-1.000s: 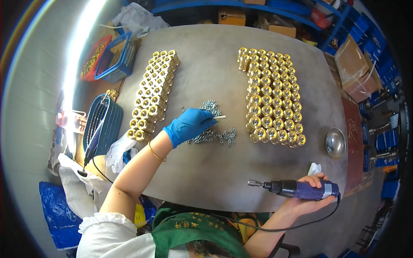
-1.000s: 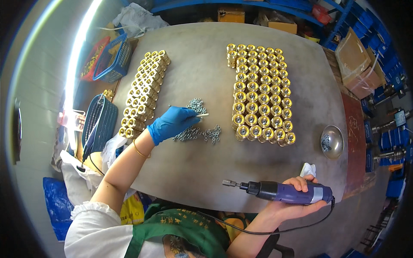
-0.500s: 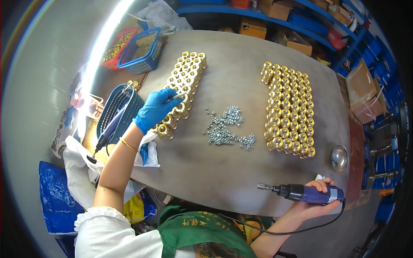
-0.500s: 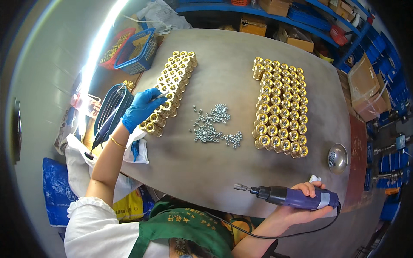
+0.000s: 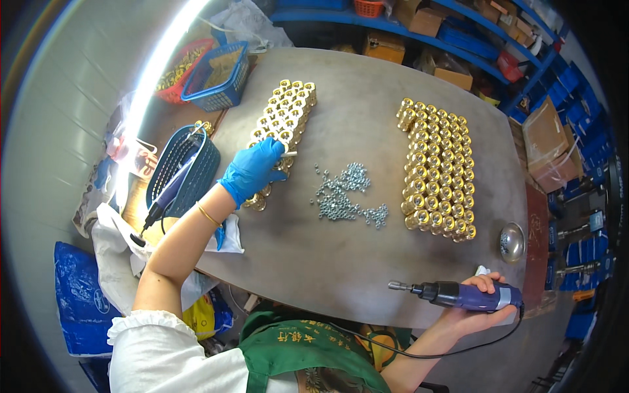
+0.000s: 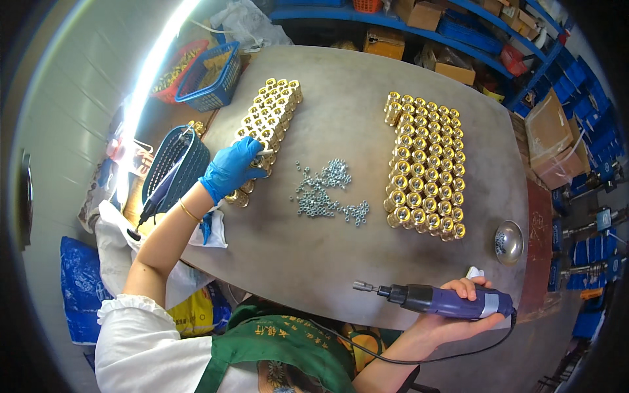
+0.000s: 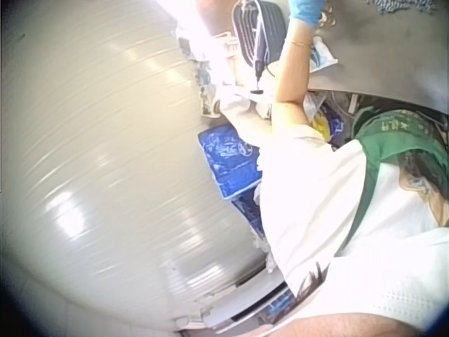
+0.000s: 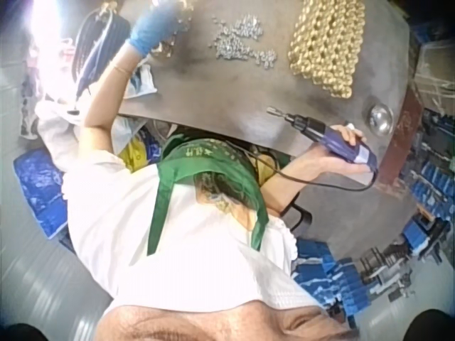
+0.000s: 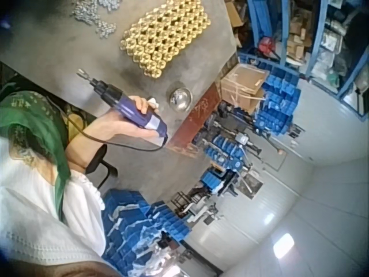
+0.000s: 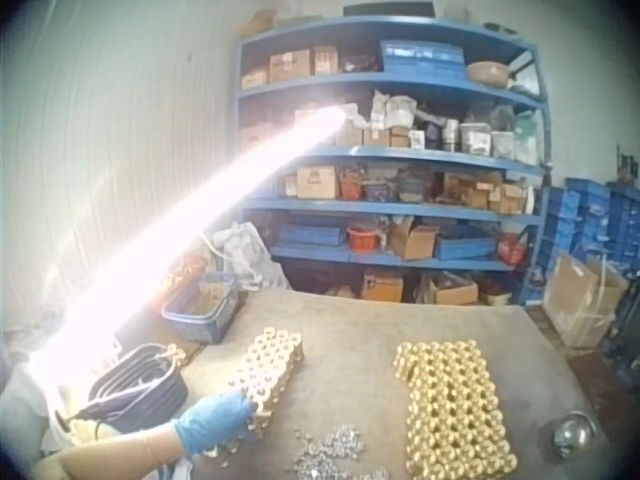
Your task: Using an electric screwdriver to assemble small metal cylinders into a grid pattern.
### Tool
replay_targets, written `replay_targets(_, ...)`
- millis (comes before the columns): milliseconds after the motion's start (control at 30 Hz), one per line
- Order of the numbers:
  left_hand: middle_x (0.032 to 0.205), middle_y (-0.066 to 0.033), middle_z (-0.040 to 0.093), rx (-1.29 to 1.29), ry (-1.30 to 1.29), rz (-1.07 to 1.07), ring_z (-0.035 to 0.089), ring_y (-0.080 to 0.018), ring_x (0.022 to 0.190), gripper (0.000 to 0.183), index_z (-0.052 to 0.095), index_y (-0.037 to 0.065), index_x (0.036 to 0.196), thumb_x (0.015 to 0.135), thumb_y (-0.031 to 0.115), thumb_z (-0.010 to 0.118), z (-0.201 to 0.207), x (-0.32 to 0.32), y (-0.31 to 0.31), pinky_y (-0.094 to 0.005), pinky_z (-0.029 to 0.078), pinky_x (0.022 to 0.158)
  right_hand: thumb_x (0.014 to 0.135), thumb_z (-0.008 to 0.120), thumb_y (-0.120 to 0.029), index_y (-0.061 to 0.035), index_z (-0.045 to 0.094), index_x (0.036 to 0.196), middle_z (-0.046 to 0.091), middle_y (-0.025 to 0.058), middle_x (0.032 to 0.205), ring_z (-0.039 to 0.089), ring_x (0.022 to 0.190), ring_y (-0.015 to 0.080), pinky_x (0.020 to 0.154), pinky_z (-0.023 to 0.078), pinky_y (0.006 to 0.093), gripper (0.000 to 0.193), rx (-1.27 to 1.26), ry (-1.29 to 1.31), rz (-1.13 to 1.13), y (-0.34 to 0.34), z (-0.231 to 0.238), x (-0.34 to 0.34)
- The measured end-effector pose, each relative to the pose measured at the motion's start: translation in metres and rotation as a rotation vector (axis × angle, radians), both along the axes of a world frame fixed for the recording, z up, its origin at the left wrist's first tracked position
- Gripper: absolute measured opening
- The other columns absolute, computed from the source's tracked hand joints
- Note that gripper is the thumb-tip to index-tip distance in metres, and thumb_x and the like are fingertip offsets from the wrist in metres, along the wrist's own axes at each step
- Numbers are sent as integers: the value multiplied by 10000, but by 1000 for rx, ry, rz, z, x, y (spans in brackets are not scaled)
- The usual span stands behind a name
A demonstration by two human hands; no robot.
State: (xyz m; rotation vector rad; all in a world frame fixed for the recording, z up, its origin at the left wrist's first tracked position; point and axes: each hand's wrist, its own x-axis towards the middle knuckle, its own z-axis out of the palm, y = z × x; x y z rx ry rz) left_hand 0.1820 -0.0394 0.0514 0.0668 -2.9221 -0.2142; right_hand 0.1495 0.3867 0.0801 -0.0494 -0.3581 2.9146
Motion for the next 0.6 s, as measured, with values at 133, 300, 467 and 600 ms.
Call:
replay_targets(133,859,-121,519,47,-111,21,541,-315,801,372,532,98,965,687,284,694,1,9,5,-399,450,686,811,576,-437,7,496,989,515,100,941,499,674,158,582,433,254,485,-28,2,20,1,0,1)
replay_targets(300,894,-124,549,34,-199,-85,560,-294,833,442,584,146,1082,684,301,697,11,12,6,-380,457,718,806,579,-443,6,491,1004,523,101,929,500,675,157,588,435,250,498,-40,23,49,-2,0,2)
replay_targets(467,768,-81,608,81,-316,-108,590,-259,762,381,613,95,1062,734,280,670,11,6,15,-325,469,710,800,580,-452,-4,479,1027,527,109,957,504,685,153,598,439,249,512,-61,16,50,-7,-2,-1)
replay_targets(600,697,7,578,1150,-311,104,484,-87,563,354,615,28,1027,800,299,630,10,39,86,-211,405,531,801,568,-474,-8,478,1015,531,111,977,513,678,145,594,446,244,521,-28,39,13,-16,4,-1)
